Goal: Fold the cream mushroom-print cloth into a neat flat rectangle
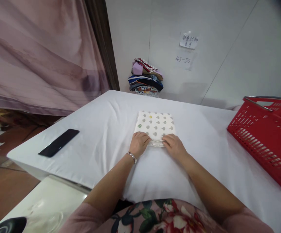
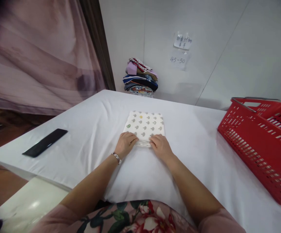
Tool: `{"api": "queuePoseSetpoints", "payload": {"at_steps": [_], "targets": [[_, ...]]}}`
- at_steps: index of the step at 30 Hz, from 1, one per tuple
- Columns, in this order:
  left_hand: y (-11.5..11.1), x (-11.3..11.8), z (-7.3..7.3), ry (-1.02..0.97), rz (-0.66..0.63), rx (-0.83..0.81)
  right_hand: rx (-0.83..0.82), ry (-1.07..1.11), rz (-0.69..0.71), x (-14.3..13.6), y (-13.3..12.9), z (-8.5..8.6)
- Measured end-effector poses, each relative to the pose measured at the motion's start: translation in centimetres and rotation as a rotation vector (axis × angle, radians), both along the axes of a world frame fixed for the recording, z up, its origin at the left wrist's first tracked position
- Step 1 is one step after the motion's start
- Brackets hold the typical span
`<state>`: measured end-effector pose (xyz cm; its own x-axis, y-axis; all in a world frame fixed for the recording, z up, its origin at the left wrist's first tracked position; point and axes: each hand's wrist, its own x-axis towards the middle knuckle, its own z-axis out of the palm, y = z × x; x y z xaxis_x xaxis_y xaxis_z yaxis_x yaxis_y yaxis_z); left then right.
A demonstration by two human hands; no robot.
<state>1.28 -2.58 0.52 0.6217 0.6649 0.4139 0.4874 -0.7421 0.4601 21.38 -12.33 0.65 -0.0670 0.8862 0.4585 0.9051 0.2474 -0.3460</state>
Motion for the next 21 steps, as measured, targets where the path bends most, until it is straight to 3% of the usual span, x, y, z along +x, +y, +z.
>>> {"api": "queuePoseSetpoints", "payload": {"at_steps": [7, 21], "targets": [[-0.09, -0.07, -0.02, -0.018, -0.003, 0.029, -0.053, -0.114, -0.024, -0.44, 0.41, 0.33], [-0.09, 0.04, -0.48, -0.035, 0.001, 0.105, 0.022, -0.021, -0.044, -0.59, 0.31, -0.04]]}}
